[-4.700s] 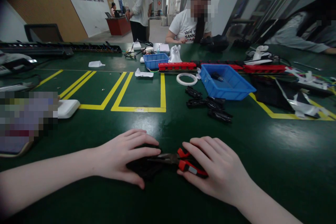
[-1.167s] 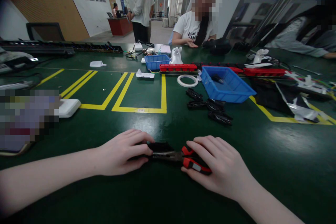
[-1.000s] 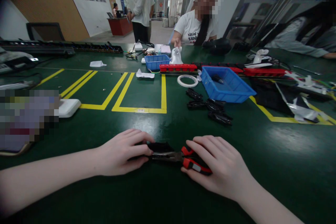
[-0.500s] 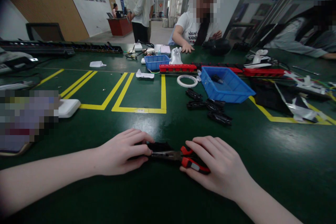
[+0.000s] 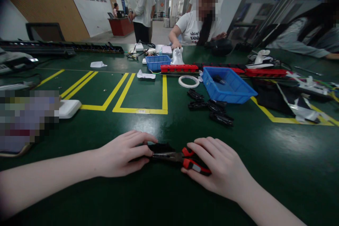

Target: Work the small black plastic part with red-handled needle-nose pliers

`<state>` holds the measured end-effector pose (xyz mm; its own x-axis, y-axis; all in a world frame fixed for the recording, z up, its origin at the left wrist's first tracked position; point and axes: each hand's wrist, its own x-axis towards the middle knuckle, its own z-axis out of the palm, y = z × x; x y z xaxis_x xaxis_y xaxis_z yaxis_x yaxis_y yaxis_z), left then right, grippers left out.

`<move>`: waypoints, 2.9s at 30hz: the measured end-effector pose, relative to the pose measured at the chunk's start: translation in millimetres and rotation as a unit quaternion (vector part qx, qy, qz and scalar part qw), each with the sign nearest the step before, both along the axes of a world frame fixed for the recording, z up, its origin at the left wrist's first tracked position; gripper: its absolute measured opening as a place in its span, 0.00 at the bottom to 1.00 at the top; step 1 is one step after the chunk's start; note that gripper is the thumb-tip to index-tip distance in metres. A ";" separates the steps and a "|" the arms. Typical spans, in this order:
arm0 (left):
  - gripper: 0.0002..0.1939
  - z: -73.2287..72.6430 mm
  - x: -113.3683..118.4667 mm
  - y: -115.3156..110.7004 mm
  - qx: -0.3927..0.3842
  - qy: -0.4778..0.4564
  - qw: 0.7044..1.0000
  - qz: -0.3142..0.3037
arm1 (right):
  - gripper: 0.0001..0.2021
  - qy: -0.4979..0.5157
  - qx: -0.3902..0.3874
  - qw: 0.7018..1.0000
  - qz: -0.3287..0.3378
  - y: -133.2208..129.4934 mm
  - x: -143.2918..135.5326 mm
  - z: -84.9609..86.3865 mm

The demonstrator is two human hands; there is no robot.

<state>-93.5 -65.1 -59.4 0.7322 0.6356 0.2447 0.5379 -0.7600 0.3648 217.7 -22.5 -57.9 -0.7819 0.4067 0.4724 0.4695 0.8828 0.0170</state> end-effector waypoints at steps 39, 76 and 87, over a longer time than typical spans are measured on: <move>0.06 1.0 -0.9 2.0 0.001 0.002 1.000 -0.015 | 0.19 0.015 -0.034 0.999 -0.001 2.7 4.8 -0.2; 0.06 2.7 -1.1 -1.2 0.000 -0.004 1.000 0.006 | 0.22 0.002 0.000 0.999 -0.055 5.9 13.2 -2.8; 0.08 4.3 0.6 -0.7 -0.015 -0.012 0.999 0.031 | 0.22 -0.040 -0.026 0.994 -0.094 10.9 7.3 -1.6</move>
